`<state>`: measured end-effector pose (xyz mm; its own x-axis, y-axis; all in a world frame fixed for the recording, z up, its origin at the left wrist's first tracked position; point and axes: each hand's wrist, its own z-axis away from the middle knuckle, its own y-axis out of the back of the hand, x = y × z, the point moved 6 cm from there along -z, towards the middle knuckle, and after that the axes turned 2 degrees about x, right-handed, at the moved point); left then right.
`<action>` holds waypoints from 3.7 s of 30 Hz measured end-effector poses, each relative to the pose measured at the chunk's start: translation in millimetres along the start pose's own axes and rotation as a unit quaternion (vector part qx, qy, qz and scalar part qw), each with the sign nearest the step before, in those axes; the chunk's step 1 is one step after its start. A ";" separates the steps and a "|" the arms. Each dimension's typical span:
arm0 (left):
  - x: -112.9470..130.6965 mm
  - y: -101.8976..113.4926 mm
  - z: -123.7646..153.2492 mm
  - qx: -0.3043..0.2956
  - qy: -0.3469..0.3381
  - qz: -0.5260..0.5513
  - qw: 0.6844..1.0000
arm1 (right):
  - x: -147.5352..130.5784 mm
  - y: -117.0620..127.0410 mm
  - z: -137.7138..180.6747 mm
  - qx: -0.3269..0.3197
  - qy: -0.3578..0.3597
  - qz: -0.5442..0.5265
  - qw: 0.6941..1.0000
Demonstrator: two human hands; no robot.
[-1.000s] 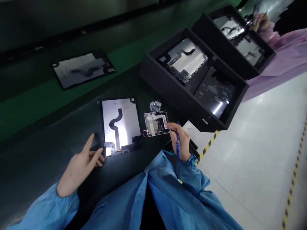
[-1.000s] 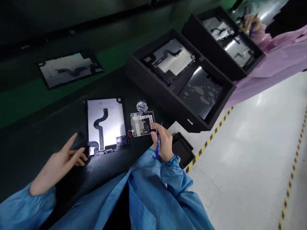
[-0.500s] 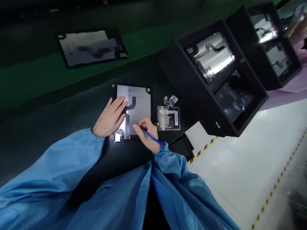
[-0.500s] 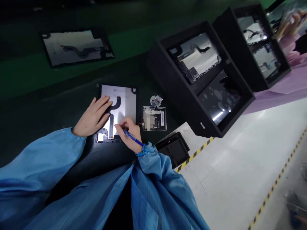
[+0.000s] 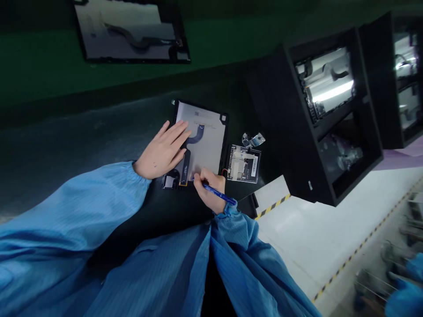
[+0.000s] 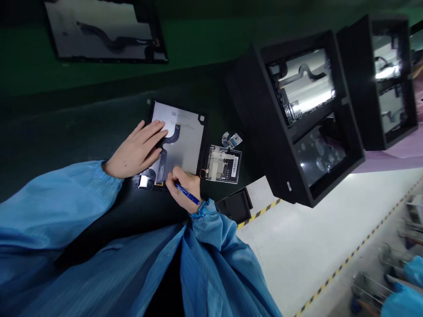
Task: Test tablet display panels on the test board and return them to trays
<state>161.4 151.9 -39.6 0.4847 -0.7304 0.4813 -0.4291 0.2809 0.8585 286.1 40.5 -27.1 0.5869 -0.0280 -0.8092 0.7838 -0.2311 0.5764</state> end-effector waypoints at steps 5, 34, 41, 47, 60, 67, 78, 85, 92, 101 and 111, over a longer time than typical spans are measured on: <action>-0.3 -0.6 0.0 -0.002 -0.003 0.004 1.000 | 3.2 -0.8 1.4 0.006 -0.022 -0.010 1.000; 43.3 26.5 -48.0 -0.090 0.149 0.494 0.852 | -23.3 87.2 -65.2 -0.004 0.120 -0.251 0.961; 61.2 6.2 -51.9 -0.133 0.157 0.474 0.856 | -4.9 95.8 -46.4 0.000 0.090 -0.243 0.966; 72.7 5.0 -54.0 -0.037 0.133 0.314 0.939 | 36.7 101.5 -36.1 0.059 0.084 -0.069 0.992; 89.4 -26.2 -42.7 -0.013 0.090 0.109 0.990 | 63.3 76.6 -9.3 0.033 0.019 -0.064 0.997; 88.7 -28.2 -40.8 0.017 0.099 0.128 0.987 | 65.3 77.4 -10.4 0.047 0.029 -0.076 0.996; 91.1 -28.7 -41.1 0.016 0.073 0.108 0.991 | 65.4 77.6 -10.9 0.046 0.038 -0.060 0.996; 92.6 -30.5 -40.5 0.017 0.069 0.100 0.992 | 64.6 77.5 -11.0 0.051 0.046 -0.056 0.996; 95.2 -32.8 -39.9 0.027 0.057 0.078 0.995 | 64.0 79.3 -11.7 0.039 0.031 -0.059 0.997; 98.7 -35.1 -44.1 0.014 0.056 0.054 0.997 | 59.2 68.9 -17.0 0.035 0.032 0.030 0.998; 31.3 52.6 33.1 0.047 0.267 0.232 0.934 | 31.1 85.3 12.2 -0.112 0.120 0.103 0.981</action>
<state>128.7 123.2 14.7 0.5294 -0.1217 0.8396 -0.7407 0.4162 0.5274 368.8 8.0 -4.5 0.7473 0.1851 -0.6382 0.6527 -0.0242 0.7572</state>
